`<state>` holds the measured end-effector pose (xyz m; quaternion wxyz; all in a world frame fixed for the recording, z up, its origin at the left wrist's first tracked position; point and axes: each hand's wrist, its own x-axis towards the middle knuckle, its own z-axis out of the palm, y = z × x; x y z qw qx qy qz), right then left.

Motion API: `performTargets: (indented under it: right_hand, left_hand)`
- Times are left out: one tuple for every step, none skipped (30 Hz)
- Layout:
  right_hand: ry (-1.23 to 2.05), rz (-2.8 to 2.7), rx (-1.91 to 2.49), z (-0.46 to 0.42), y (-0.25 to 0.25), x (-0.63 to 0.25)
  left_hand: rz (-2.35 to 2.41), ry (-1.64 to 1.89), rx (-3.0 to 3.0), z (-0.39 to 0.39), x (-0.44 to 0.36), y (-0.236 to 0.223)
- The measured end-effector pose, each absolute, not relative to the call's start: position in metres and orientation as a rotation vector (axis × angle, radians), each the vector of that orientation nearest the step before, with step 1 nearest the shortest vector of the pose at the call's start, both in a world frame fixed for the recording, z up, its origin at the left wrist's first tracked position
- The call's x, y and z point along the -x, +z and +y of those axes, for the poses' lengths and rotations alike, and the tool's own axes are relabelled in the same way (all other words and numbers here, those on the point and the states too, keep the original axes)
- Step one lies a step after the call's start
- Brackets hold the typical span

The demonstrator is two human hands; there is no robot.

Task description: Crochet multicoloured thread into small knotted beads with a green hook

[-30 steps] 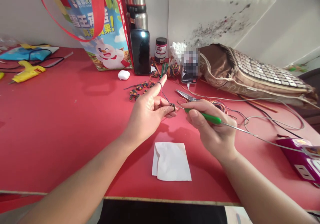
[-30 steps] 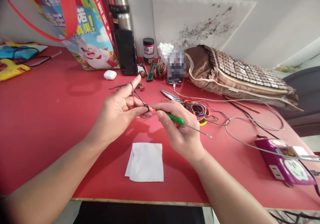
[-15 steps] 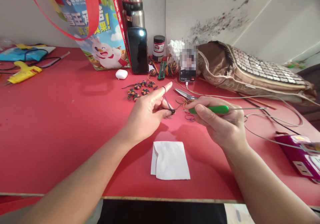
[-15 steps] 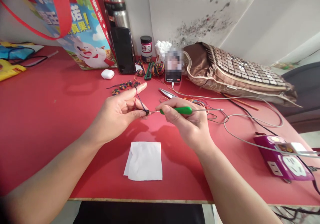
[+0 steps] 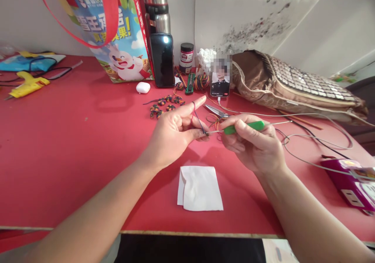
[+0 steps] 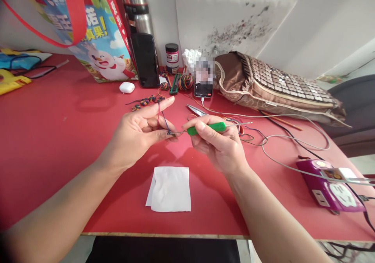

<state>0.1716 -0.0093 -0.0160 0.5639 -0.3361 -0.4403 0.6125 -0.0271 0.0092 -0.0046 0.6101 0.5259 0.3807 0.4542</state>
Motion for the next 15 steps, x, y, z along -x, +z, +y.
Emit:
performTargets:
  right_hand:
    - [1.427, -1.017, 0.775, -0.010, -0.018, -0.169]
    - [1.404, -0.987, 0.761, -0.011, -0.020, -0.165]
    - [1.380, -0.953, 0.749, -0.012, -0.022, -0.162]
    - [1.358, -0.919, 0.741, -0.012, -0.023, -0.158]
    - [1.342, -0.893, 0.739, -0.012, -0.024, -0.156]
    - [1.334, -0.874, 0.739, -0.012, -0.025, -0.153]
    - [1.334, -0.864, 0.742, -0.012, -0.026, -0.152]
    - [1.339, -0.861, 0.747, -0.012, -0.027, -0.151]
    - [1.345, -0.860, 0.751, -0.012, -0.027, -0.151]
    - [1.350, -0.860, 0.752, -0.011, -0.027, -0.151]
    - [1.354, -0.859, 0.751, -0.011, -0.027, -0.151]
    - [1.356, -0.860, 0.750, -0.011, -0.027, -0.152]
    - [1.358, -0.861, 0.748, -0.011, -0.028, -0.153]
    - [1.360, -0.861, 0.746, -0.010, -0.028, -0.153]
    - [1.365, -0.862, 0.744, -0.010, -0.028, -0.154]
  left_hand:
    - [0.866, 1.061, -1.176, 0.008, 0.026, -0.005]
    - [0.862, 1.078, -1.132, 0.007, 0.024, -0.005]
    - [0.862, 1.101, -1.085, 0.006, 0.023, -0.005]
    - [0.863, 1.129, -1.040, 0.005, 0.021, -0.005]
    - [0.859, 1.157, -1.001, 0.004, 0.020, -0.005]
    - [0.851, 1.183, -0.972, 0.003, 0.019, -0.005]
    - [0.838, 1.201, -0.955, 0.003, 0.018, -0.005]
    - [0.828, 1.208, -0.949, 0.002, 0.017, -0.006]
    - [0.822, 1.208, -0.951, 0.002, 0.017, -0.006]
    - [0.822, 1.208, -0.957, 0.002, 0.017, -0.007]
    - [0.823, 1.206, -0.968, 0.002, 0.018, -0.008]
    - [0.824, 1.205, -0.982, 0.002, 0.018, -0.008]
    - [0.822, 1.204, -0.997, 0.002, 0.019, -0.008]
    - [0.820, 1.201, -1.011, 0.002, 0.019, -0.008]
    - [0.821, 1.200, -1.022, 0.003, 0.019, -0.008]
